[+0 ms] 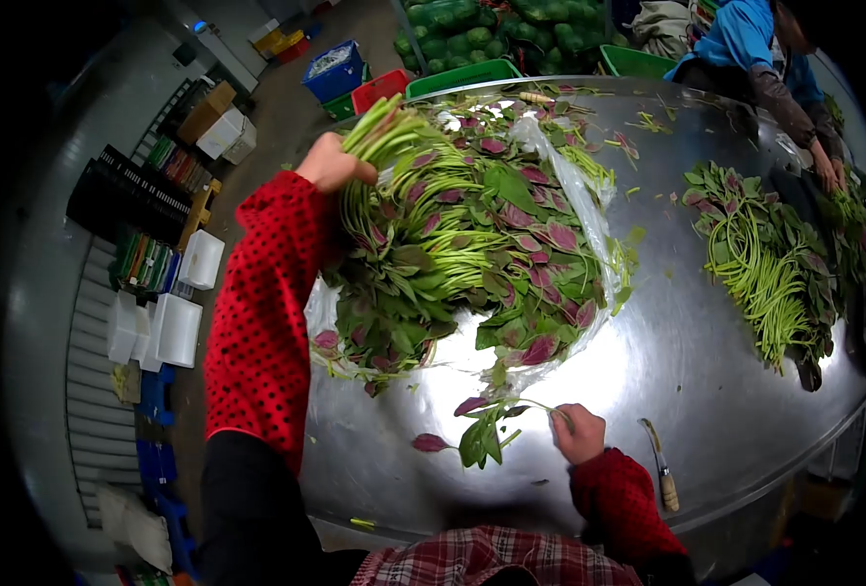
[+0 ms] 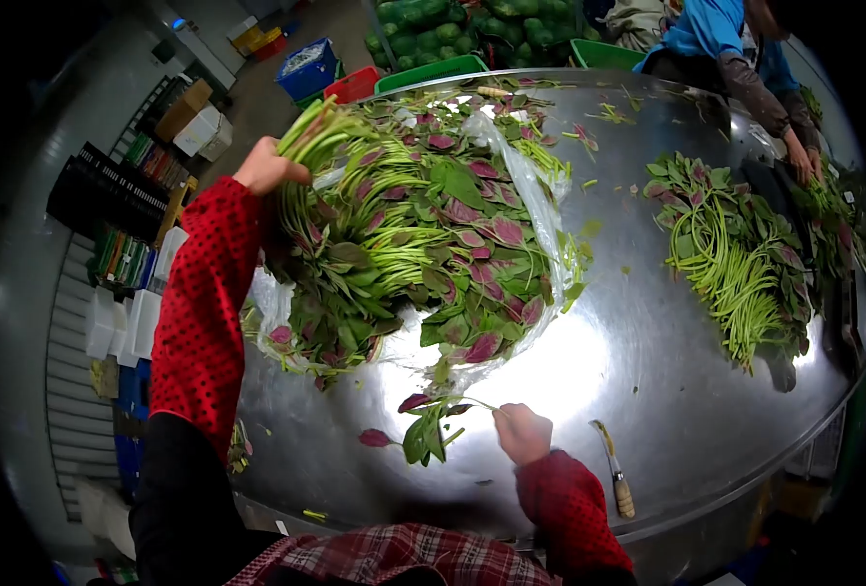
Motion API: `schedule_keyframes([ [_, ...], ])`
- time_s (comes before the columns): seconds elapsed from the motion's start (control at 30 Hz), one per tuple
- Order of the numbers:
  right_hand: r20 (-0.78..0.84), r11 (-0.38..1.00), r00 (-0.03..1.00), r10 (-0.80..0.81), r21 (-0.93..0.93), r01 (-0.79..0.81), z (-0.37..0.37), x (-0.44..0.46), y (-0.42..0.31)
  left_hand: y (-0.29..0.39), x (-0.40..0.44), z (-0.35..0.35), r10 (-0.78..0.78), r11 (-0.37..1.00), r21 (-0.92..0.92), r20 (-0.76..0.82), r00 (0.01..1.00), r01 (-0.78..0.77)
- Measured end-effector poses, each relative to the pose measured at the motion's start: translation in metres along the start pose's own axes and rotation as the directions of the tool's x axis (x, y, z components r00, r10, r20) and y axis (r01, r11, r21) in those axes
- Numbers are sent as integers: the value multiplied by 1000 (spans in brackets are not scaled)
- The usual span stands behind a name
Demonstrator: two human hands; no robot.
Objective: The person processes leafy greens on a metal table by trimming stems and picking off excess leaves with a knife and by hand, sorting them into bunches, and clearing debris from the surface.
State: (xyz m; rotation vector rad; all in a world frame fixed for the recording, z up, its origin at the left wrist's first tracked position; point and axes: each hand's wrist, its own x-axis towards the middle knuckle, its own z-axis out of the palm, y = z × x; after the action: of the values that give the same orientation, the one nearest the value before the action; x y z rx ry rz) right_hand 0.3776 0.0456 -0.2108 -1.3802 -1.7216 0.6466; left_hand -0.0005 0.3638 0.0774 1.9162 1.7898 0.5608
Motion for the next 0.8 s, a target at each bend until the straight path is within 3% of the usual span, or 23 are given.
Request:
schedule_keyframes([
  [0.1, 9, 999, 1000, 14, -35, -14, 0, -1, -5, 33, -51, -47, -49, 994, -99, 18, 999, 51],
  [0.2, -50, 996, 995, 89, 31, -87, 1, -4, -1, 62, -122, -66, 29, 999, 22, 58, 998, -30],
  [0.23, 17, 975, 976, 219, 45, -220, -2, -1, 2, 69, -149, -65, 19, 996, 79, 137, 990, -30],
  [0.27, 214, 791, 855, 473, 323, -519, -12, 6, 3, 72, -177, -57, 4, 991, 127, 227, 974, -34],
  [0.3, 237, 626, 757, 609, 442, -642, -22, 18, 4, 73, -208, -40, 105, 989, 68, 286, 952, -130],
  [0.33, 74, 691, 826, 559, 508, -514, -30, 28, 8, 70, -233, -20, 143, 958, 175, 400, 905, -229],
  [0.4, 22, 781, 918, 395, 519, -349, -63, 68, -65, 60, -280, 43, 138, 813, 380, 609, 781, -440],
  [0.43, 25, 757, 942, 335, 589, -285, -64, 78, -98, 48, -301, 82, 88, 768, 433, 659, 747, -472],
  [0.47, 58, 729, 953, 298, 631, -266, -52, 82, -112, 31, -320, 122, 47, 707, 482, 698, 714, -518],
  [0.5, 170, 735, 981, 96, 653, -185, -37, 80, -121, 14, -337, 155, 69, 762, 420, 704, 707, -493],
  [0.53, 275, 790, 961, 34, 581, -195, -14, 72, -125, 1, -350, 180, 96, 807, 358, 705, 703, -469],
  [0.57, 383, 841, 923, 34, 489, -233, 10, 60, -132, -4, -362, 197, 84, 796, 377, 708, 702, -475],
  [0.63, 663, 790, 748, -35, 477, -385, 68, 23, -110, 4, -374, 200, 62, 813, 389, 682, 728, -433],
  [0.67, 840, 775, 537, 73, 291, -561, 75, 14, -116, 7, -378, 199, 32, 814, 418, 660, 750, -403],
  [0.7, 912, 738, 399, 91, 207, -642, 89, 1, -109, -1, -381, 200, 125, 831, 380, 584, 802, -407],
  [0.73, 926, 794, 369, 81, 163, -585, 88, -2, -116, -2, -382, 199, 121, 833, 386, 573, 811, -397],
  [0.8, 978, 600, 181, 104, 84, -795, 76, 4, -124, -1, -384, 196, 183, 813, 360, 590, 787, -458],
])
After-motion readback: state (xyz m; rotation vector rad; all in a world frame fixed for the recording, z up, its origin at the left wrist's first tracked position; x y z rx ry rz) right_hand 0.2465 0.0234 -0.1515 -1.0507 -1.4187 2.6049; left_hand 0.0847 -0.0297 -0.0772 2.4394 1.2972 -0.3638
